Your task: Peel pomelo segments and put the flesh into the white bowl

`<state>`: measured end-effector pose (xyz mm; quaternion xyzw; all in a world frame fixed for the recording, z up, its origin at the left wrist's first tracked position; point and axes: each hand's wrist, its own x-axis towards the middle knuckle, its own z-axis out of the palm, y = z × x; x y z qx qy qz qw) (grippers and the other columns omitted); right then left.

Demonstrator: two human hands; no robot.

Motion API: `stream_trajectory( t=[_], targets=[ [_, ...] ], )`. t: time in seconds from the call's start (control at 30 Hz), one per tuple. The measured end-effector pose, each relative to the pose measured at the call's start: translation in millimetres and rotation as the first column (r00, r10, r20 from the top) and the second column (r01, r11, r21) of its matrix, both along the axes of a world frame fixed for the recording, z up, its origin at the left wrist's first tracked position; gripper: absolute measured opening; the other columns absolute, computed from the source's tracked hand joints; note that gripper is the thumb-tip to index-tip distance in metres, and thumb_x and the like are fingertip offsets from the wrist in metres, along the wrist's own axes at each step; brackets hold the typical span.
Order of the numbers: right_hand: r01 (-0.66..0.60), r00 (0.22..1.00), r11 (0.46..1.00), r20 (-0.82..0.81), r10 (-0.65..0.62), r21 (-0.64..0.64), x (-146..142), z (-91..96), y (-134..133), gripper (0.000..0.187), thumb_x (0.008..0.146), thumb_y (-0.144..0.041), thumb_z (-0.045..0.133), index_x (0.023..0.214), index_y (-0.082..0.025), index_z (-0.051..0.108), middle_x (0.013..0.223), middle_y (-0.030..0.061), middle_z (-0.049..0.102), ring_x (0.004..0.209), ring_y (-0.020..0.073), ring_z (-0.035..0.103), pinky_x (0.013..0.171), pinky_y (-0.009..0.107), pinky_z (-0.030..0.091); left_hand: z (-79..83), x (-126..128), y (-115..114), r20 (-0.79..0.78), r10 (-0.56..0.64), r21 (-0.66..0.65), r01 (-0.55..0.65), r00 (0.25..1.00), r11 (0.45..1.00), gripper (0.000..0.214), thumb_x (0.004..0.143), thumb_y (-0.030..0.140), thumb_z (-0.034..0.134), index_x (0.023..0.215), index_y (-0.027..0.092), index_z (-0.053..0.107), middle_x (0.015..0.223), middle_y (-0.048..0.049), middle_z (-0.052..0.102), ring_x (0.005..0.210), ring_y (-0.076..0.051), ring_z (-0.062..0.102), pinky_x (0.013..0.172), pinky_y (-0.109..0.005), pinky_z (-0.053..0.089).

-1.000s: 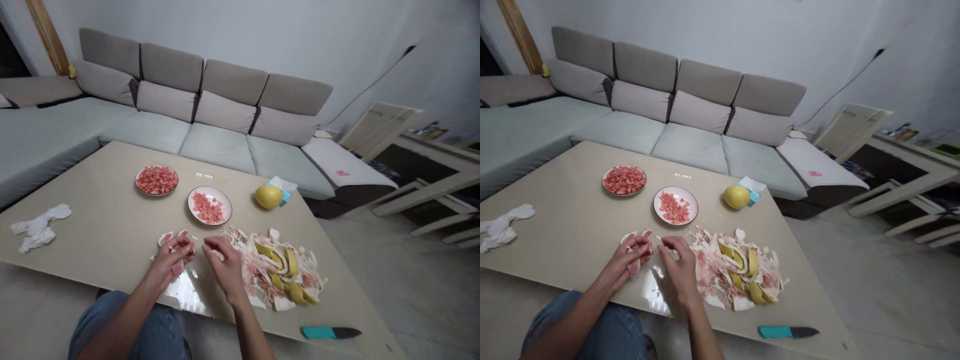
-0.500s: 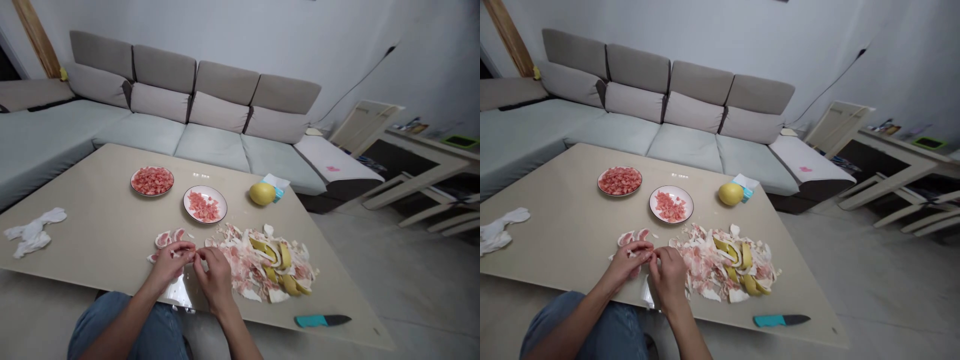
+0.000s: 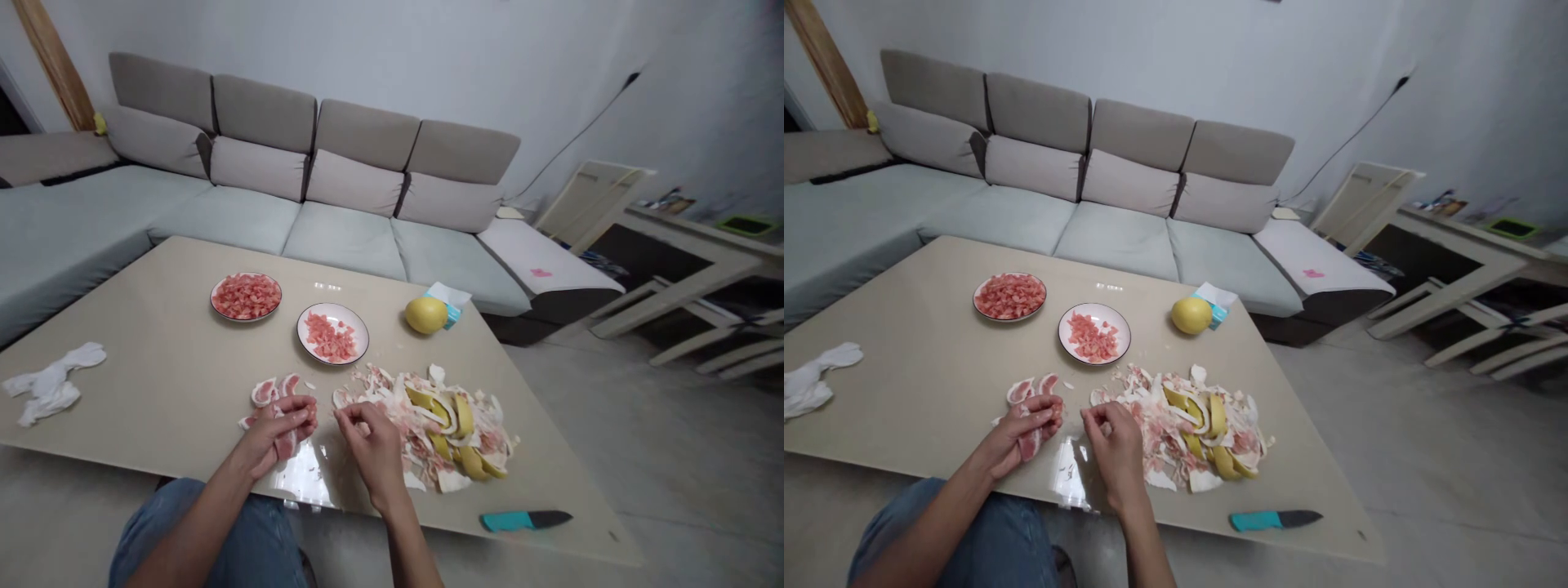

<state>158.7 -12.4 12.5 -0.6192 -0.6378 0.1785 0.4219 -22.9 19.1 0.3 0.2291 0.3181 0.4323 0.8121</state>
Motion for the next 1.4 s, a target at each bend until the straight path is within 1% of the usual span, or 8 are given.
stream_trajectory(
  t=[0.17,0.3,0.37,0.43,0.57,0.73,1.03,1.4],
  targets=[
    [0.029,0.967,1.0,0.255,-0.03,0.007,25.9,-21.6,-7.1,0.017,0.085,-0.019,0.05,0.091,-0.019,0.067,0.088,0.008,0.064,0.083,0.0215,0.059,0.073,0.031,0.044,-2.6,-2.5,0.5,0.065,-0.003,-0.003,0.003,0.998,1.0,0.032,0.066,0.016,0.082,0.095,0.013,0.07,0.082,-0.0029,0.067,0.074,-0.011,0.065,0.071,-0.02,0.052],
    [0.122,0.916,0.992,0.389,-0.103,-0.025,41.2,-35.5,-13.7,0.022,0.086,-0.023,0.051,0.074,-0.019,0.068,0.083,0.0093,0.065,0.079,0.0226,0.06,0.074,0.033,0.045,-4.9,-1.9,0.8,0.04,-0.011,0.03,0.01,0.999,0.999,0.035,0.064,0.016,0.083,0.096,0.014,0.069,0.08,-0.0031,0.067,0.075,-0.011,0.064,0.073,-0.022,0.051],
    [0.124,0.914,0.992,0.389,-0.117,0.007,43.4,-37.7,-15.4,0.021,0.086,-0.023,0.05,0.082,-0.018,0.07,0.093,0.0119,0.065,0.086,0.0246,0.06,0.077,0.035,0.045,-4.7,-1.2,0.7,0.007,-0.01,0.055,0.009,1.0,0.998,0.036,0.063,0.017,0.084,0.095,0.014,0.068,0.078,-0.003,0.067,0.073,-0.011,0.063,0.071,-0.021,0.05],
    [0.084,0.934,0.996,0.348,-0.085,0.019,41.0,-35.4,-16.4,0.022,0.086,-0.021,0.048,0.094,-0.017,0.069,0.099,0.0128,0.065,0.091,0.0258,0.059,0.079,0.037,0.045,-3.1,-0.3,0.0,-0.029,-0.01,0.089,0.012,1.0,0.996,0.035,0.062,0.02,0.084,0.093,0.014,0.067,0.076,-0.003,0.067,0.071,-0.01,0.062,0.068,-0.02,0.049],
    [0.014,0.993,0.997,0.116,-0.005,-0.075,24.5,-18.7,-18.6,0.021,0.088,-0.03,0.053,0.077,-0.018,0.067,0.078,0.008,0.065,0.078,0.0228,0.06,0.075,0.035,0.046,1.5,2.5,-2.6,-0.138,-0.018,0.17,0.042,0.99,0.985,0.033,0.062,0.024,0.084,0.086,0.014,0.064,0.075,-0.003,0.067,0.069,-0.009,0.06,0.066,-0.019,0.048],
    [-0.236,0.929,0.959,-0.326,0.174,-0.16,1.3,3.8,-19.1,0.029,0.085,-0.031,0.06,0.112,-0.021,0.063,0.107,0.0083,0.065,0.086,0.0191,0.063,0.078,0.03,0.05,-2.6,5.3,-4.8,-0.263,-0.064,0.231,0.127,0.963,0.965,0.035,0.065,0.028,0.082,0.09,0.015,0.061,0.078,-0.0029,0.068,0.06,-0.008,0.056,0.045,-0.013,0.038],
    [-0.265,0.847,0.929,-0.523,0.097,-0.257,-14.1,1.4,-13.2,0.025,0.079,-0.04,0.067,0.087,-0.017,0.07,0.08,0.0058,0.068,0.073,0.0179,0.062,0.066,0.026,0.048,-8.4,4.6,-4.4,-0.421,-0.093,0.244,0.212,0.902,0.946,0.034,0.068,0.037,0.077,0.088,0.015,0.062,0.069,0.0012,0.063,0.038,-0.002,0.035,0.034,-0.014,0.026],
    [-0.316,0.751,0.896,-0.659,0.036,-0.312,-14.9,-8.8,-5.2,0.034,0.076,-0.048,0.069,0.079,-0.014,0.069,0.064,0.0018,0.064,0.056,0.0128,0.057,0.056,0.024,0.045,-2.4,8.9,-3.7,-0.549,0.033,0.347,0.192,0.835,0.918,0.018,0.068,0.028,0.074,0.077,0.015,0.066,0.065,0.0014,0.062,0.051,-0.008,0.047,0.046,-0.017,0.034]
  ],
)
